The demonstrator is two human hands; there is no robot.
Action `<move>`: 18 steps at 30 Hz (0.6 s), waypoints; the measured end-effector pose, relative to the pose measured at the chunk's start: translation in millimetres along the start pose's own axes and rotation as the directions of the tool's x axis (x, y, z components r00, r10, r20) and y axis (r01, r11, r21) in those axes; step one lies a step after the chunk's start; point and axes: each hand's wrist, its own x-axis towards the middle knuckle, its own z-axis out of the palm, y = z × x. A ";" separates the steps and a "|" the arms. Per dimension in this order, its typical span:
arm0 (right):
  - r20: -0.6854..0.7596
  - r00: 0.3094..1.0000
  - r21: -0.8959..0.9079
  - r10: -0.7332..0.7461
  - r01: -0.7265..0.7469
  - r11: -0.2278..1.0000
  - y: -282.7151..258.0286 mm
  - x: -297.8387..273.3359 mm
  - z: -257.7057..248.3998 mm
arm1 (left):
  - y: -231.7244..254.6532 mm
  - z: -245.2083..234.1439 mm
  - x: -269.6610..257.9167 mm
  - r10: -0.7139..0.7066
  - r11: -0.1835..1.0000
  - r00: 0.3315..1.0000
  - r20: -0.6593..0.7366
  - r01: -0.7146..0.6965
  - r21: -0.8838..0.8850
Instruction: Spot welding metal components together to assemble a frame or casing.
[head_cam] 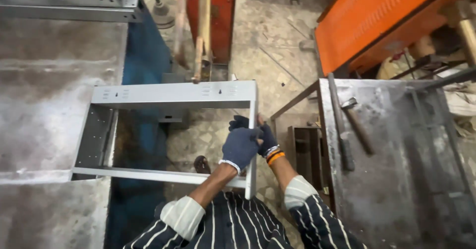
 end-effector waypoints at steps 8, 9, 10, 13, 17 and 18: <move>0.072 0.961 -0.117 -0.268 0.275 0.954 -45.0 -41.4 -45.8 | 72.7 -22.4 -1.0 -0.090 0.986 0.995 -0.046 0.083 -0.147; 0.252 0.940 -0.095 -0.230 0.261 0.961 -50.1 -34.8 -48.1 | 64.8 -31.6 3.9 -0.150 0.959 0.988 -0.028 0.139 -0.246; 0.252 0.940 -0.097 -0.229 0.259 0.961 -52.4 -34.8 -11.0 | 54.9 -35.6 2.8 -0.151 0.959 0.988 -0.029 0.139 -0.248; -0.116 0.952 -0.371 -0.284 0.224 0.901 -55.9 -35.7 77.3 | 21.8 -37.8 1.2 -0.276 0.885 0.961 0.011 0.259 -0.386; -0.094 0.941 -0.532 -0.326 0.230 0.815 -65.2 -51.2 87.7 | 2.6 -7.9 -0.6 -0.345 0.817 0.939 -0.018 0.290 -0.499; -0.098 0.942 -0.607 -0.322 0.200 0.769 -67.7 -55.3 79.2 | 4.3 -0.5 -4.4 -0.361 0.789 0.933 -0.011 0.299 -0.536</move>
